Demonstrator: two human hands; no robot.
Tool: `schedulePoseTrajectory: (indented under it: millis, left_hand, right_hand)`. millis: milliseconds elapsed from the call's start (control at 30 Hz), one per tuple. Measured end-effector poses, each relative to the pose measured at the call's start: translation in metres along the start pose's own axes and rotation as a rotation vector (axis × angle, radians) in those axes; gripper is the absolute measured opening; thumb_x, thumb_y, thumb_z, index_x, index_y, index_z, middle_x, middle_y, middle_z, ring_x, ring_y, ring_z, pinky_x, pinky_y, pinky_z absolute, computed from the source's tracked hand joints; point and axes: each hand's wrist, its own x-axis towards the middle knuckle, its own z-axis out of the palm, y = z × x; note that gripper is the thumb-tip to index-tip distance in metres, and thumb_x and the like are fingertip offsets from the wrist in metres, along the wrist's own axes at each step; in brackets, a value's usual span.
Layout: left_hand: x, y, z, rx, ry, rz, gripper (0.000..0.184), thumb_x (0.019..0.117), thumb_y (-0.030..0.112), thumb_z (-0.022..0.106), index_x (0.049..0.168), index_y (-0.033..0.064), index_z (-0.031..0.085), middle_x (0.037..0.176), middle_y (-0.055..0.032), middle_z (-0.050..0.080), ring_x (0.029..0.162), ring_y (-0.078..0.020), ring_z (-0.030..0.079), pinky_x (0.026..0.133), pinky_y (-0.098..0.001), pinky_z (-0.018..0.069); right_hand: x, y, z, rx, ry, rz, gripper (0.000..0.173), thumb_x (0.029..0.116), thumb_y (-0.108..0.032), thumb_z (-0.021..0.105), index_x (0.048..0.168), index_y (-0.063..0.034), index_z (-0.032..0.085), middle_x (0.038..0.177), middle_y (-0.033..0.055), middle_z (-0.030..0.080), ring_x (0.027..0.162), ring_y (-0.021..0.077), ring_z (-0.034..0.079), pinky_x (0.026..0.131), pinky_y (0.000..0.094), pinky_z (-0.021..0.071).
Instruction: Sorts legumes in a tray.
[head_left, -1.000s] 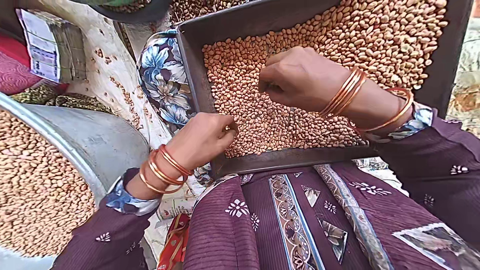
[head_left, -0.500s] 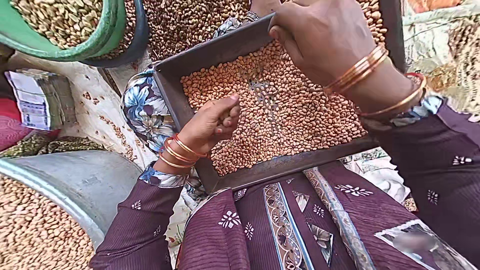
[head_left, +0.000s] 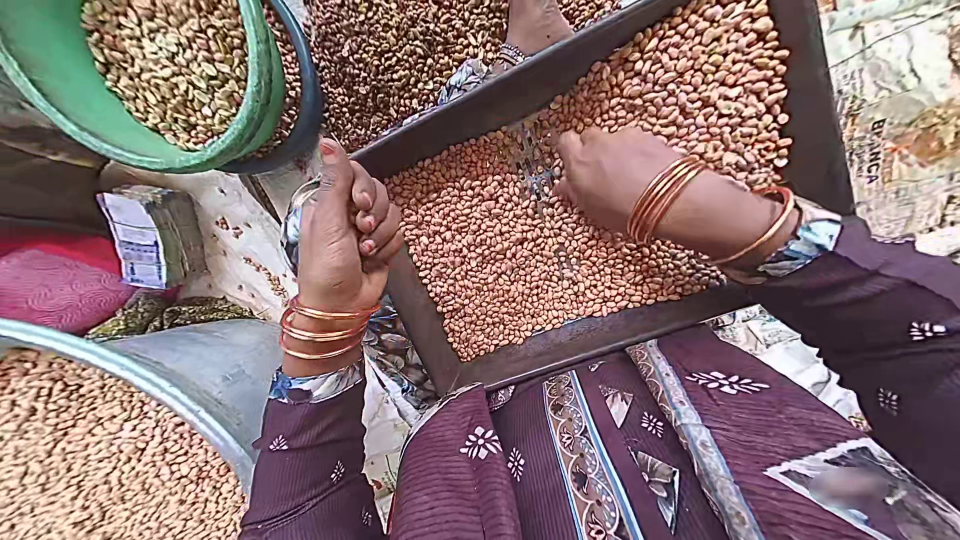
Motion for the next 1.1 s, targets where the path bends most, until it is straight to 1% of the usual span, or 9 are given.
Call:
schedulePoseTrajectory:
  millis: [133, 267, 367, 433, 533, 667, 933, 1000, 1100]
  left_hand:
    - [0.020, -0.014, 0.012, 0.377, 0.005, 0.150, 0.044, 0.1124, 0.032, 0.038, 0.072, 0.0237, 0.052, 0.055, 0.0150, 0.044, 0.044, 0.0023, 0.037, 0.042, -0.0149, 0.0317]
    - [0.016, -0.014, 0.010, 0.978, -0.019, 0.254, 0.030, 0.1103, 0.031, 0.045, 0.095, 0.0149, 0.065, 0.062, 0.0130, 0.045, 0.051, 0.0029, 0.041, 0.050, -0.0160, 0.0359]
    - [0.002, -0.010, 0.012, 1.389, -0.138, 0.136, 0.029, 0.1092, 0.031, 0.048, 0.115, 0.0084, 0.065, 0.069, -0.0018, 0.058, 0.057, -0.0143, 0.055, 0.057, -0.0359, 0.0476]
    - [-0.007, -0.019, 0.013, 1.516, -0.272, 0.098, 0.026, 0.1082, 0.028, 0.052, 0.115, 0.0049, 0.063, 0.073, -0.0106, 0.064, 0.062, -0.0293, 0.064, 0.059, -0.0514, 0.0520]
    - [-0.019, -0.039, 0.016, 1.649, -0.378, 0.117, 0.022, 0.1064, 0.025, 0.055, 0.114, 0.0061, 0.063, 0.069, -0.0111, 0.063, 0.060, -0.0340, 0.065, 0.054, -0.0529, 0.0512]
    - [-0.026, -0.052, 0.020, 1.793, -0.366, 0.142, 0.025, 0.1072, 0.024, 0.053, 0.122, 0.0060, 0.062, 0.070, -0.0132, 0.064, 0.060, -0.0368, 0.066, 0.051, -0.0517, 0.0511]
    - [-0.023, -0.054, 0.013, 1.731, -0.327, 0.170, 0.021, 0.1079, 0.021, 0.051, 0.114, 0.0046, 0.063, 0.073, -0.0149, 0.065, 0.064, -0.0373, 0.068, 0.054, -0.0523, 0.0517]
    - [-0.022, -0.042, 0.009, 1.481, -0.288, 0.227, 0.021, 0.1072, 0.021, 0.052, 0.114, 0.0048, 0.064, 0.072, -0.0090, 0.064, 0.058, -0.0258, 0.063, 0.054, -0.0441, 0.0514]
    - [-0.020, -0.019, 0.006, 0.847, -0.233, 0.215, 0.015, 0.1069, 0.016, 0.049, 0.114, 0.0082, 0.059, 0.067, 0.0074, 0.053, 0.051, 0.0002, 0.046, 0.048, -0.0162, 0.0412]
  right_hand:
    - [-0.011, -0.003, 0.026, 0.379, 0.090, -0.637, 0.028, 0.1016, -0.019, 0.062, 0.125, -0.0047, 0.055, 0.113, 0.0111, 0.064, 0.089, 0.0220, 0.068, 0.080, 0.0422, 0.0581]
    - [-0.030, 0.006, 0.015, 0.219, 0.258, -0.322, 0.025, 0.1071, -0.025, 0.053, 0.125, -0.0065, 0.052, 0.103, 0.0139, 0.063, 0.082, 0.0343, 0.069, 0.066, 0.0520, 0.0550]
    - [-0.039, 0.003, 0.025, 0.024, -0.042, -0.053, 0.033, 0.1089, -0.031, 0.051, 0.117, 0.0006, 0.055, 0.090, 0.0225, 0.064, 0.083, 0.0450, 0.069, 0.067, 0.0581, 0.0534]
    - [-0.044, -0.003, 0.039, 0.050, -0.217, -0.241, 0.028, 0.1083, -0.028, 0.052, 0.118, -0.0016, 0.055, 0.089, 0.0173, 0.063, 0.080, 0.0378, 0.068, 0.068, 0.0522, 0.0550]
    - [-0.039, -0.003, 0.052, 0.327, -0.051, -0.693, 0.017, 0.1025, -0.023, 0.060, 0.114, -0.0103, 0.063, 0.086, 0.0030, 0.068, 0.074, 0.0192, 0.069, 0.067, 0.0409, 0.0568]
    - [-0.026, -0.004, 0.036, 0.257, 0.250, -0.654, 0.014, 0.1013, -0.007, 0.057, 0.112, -0.0059, 0.066, 0.096, 0.0134, 0.068, 0.081, 0.0313, 0.069, 0.067, 0.0479, 0.0545]
    - [-0.014, -0.008, 0.050, 0.137, 0.213, -0.746, 0.015, 0.1023, -0.010, 0.056, 0.103, -0.0075, 0.071, 0.092, 0.0127, 0.066, 0.075, 0.0307, 0.068, 0.060, 0.0463, 0.0535]
    - [-0.015, -0.009, 0.051, 0.159, 0.217, -0.764, 0.016, 0.1029, -0.011, 0.056, 0.103, -0.0073, 0.071, 0.091, 0.0124, 0.065, 0.074, 0.0303, 0.068, 0.060, 0.0462, 0.0536]
    - [-0.017, -0.016, 0.058, 0.259, 0.180, -0.837, 0.012, 0.1003, -0.012, 0.060, 0.099, -0.0082, 0.072, 0.090, 0.0094, 0.066, 0.075, 0.0254, 0.067, 0.062, 0.0423, 0.0543]
